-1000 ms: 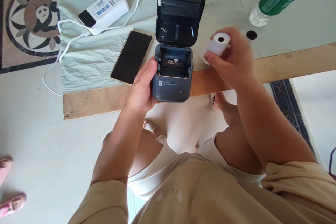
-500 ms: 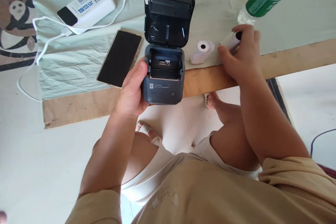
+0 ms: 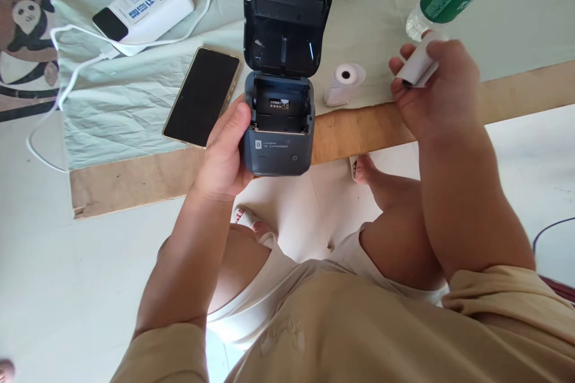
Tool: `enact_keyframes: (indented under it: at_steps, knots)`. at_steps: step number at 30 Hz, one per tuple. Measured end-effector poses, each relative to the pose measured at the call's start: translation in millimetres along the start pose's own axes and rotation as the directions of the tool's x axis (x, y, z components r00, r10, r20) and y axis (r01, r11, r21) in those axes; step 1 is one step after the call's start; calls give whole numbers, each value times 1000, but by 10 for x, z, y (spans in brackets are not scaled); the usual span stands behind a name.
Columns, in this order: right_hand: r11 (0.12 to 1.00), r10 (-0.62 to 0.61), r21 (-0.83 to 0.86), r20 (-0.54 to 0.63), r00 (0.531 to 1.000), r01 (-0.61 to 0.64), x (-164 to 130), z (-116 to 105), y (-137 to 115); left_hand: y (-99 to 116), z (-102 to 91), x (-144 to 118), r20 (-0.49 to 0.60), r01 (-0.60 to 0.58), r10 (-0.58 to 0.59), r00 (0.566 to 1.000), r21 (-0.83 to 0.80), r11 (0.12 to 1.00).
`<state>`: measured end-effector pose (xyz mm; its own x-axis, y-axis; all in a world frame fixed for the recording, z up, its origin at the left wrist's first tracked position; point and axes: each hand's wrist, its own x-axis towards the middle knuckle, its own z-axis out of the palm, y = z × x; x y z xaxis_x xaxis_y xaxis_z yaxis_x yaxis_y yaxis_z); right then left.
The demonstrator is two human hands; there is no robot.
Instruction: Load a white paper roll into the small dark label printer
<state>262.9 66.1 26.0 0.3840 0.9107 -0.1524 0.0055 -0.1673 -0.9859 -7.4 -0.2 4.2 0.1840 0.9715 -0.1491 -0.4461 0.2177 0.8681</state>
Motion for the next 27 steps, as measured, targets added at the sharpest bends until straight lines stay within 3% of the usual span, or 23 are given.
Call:
enact_keyframes:
  at_steps: [2, 3, 5, 7, 8, 10, 14, 18, 22, 24, 27]
  knots:
    - [979, -200, -36, 11, 980, 200, -132, 39, -53, 0, 22, 6, 6, -43, 43, 999, 0, 999]
    - [929, -358, -77, 53, 932, 362, -230, 70, -82, 0, 31, 8, 4, -62, 62, 998, 3, 998]
    - [707, -663, -154, 196, 723, 690, -455, 161, -136, -2, 41, 12, -4, -86, 86, 996, 18, 996]
    - [555, -699, -191, 422, 578, 810, -659, 286, -175, -7, 34, 11, 7, -90, 90, 996, 36, 995]
    - [511, -688, -195, 490, 535, 837, -735, 356, -187, -10, 25, 10, 23, -86, 85, 996, 41, 995]
    - [481, -611, -245, 595, 522, 842, -820, 493, -199, -16, -1, 4, 61, -76, 74, 995, 31, 997]
    - [411, -442, -416, 687, 576, 811, -789, 675, -183, -19, -41, -14, 76, -42, 41, 996, 10, 999]
    - [387, -447, -365, 729, 519, 847, -752, 700, -147, -7, -44, -24, 66, -21, 20, 998, 11, 1000]
    - [341, -582, -339, 656, 480, 877, -871, 669, -142, -11, -47, -19, 59, -17, 19, 998, -33, 999]
    - [311, -614, -318, 652, 445, 896, -963, 672, -137, -19, -51, -15, 71, -42, 46, 996, -66, 997]
    - [234, -556, -274, 749, 359, 933, -1055, 687, -121, -22, -55, -18, 60, -92, 95, 994, -54, 994]
